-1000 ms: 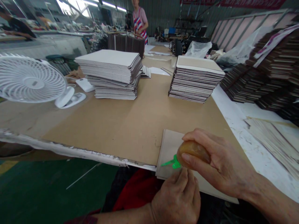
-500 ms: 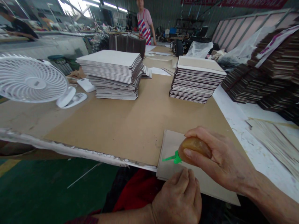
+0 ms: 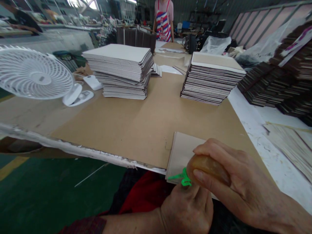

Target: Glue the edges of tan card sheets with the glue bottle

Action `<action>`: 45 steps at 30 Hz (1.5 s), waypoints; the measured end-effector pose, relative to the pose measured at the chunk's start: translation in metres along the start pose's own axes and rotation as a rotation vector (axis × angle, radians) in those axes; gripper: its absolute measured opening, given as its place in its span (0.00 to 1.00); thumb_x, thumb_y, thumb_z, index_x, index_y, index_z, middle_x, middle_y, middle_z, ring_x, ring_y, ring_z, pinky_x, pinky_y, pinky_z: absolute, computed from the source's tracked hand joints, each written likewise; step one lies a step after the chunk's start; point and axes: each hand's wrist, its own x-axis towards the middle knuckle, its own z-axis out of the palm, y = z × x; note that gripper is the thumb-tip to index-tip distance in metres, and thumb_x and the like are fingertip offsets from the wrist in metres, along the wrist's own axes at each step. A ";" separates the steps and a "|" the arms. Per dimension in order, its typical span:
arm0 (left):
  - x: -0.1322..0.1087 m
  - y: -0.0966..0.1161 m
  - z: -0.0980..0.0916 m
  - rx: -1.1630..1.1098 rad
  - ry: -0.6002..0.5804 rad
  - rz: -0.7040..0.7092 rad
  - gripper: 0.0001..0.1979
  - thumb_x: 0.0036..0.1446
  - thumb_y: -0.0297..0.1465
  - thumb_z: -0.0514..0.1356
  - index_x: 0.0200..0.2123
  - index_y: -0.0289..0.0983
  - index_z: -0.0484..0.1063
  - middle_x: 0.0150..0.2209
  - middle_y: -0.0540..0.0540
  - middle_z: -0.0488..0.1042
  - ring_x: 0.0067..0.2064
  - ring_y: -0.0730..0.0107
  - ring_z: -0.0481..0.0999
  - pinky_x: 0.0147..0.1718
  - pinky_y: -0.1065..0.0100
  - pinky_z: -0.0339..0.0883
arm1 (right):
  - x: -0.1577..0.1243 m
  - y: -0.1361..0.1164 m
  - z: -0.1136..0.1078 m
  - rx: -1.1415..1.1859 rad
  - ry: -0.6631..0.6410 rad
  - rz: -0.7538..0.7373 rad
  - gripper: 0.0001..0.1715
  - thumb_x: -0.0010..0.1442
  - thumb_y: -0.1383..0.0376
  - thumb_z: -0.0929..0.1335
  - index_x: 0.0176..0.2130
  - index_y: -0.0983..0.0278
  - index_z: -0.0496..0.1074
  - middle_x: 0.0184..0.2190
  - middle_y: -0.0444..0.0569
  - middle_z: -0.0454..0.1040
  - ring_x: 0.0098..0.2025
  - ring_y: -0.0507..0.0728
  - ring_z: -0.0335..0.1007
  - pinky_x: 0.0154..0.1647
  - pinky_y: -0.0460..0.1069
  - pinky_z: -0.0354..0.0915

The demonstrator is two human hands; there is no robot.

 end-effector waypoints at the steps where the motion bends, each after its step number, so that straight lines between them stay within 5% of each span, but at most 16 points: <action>1: 0.001 -0.001 -0.001 -0.007 0.032 -0.019 0.12 0.61 0.26 0.54 0.44 0.29 0.74 0.39 0.39 0.76 0.40 0.56 0.75 0.38 0.59 0.70 | 0.000 0.001 0.000 -0.007 0.006 0.001 0.11 0.64 0.59 0.64 0.46 0.59 0.64 0.38 0.48 0.69 0.36 0.56 0.67 0.33 0.50 0.62; 9: 0.007 -0.006 -0.005 0.046 0.164 -0.042 0.13 0.61 0.27 0.55 0.44 0.26 0.75 0.44 0.34 0.78 0.47 0.51 0.76 0.46 0.59 0.69 | 0.007 0.020 -0.003 -0.074 0.108 0.108 0.13 0.63 0.56 0.64 0.45 0.60 0.65 0.34 0.46 0.72 0.32 0.56 0.69 0.31 0.50 0.61; 24: 0.013 -0.004 0.002 0.054 0.278 -0.100 0.14 0.60 0.24 0.51 0.38 0.30 0.76 0.40 0.37 0.80 0.43 0.59 0.78 0.38 0.66 0.72 | 0.031 0.045 -0.009 -0.172 0.232 0.255 0.14 0.60 0.54 0.64 0.41 0.60 0.68 0.29 0.44 0.73 0.27 0.55 0.69 0.27 0.49 0.56; 45: 0.019 -0.004 0.008 0.072 0.394 -0.149 0.16 0.61 0.21 0.49 0.33 0.32 0.77 0.36 0.42 0.81 0.37 0.64 0.79 0.31 0.69 0.74 | 0.045 0.060 -0.010 -0.240 0.295 0.288 0.12 0.61 0.58 0.64 0.43 0.61 0.67 0.36 0.48 0.73 0.32 0.56 0.67 0.31 0.49 0.55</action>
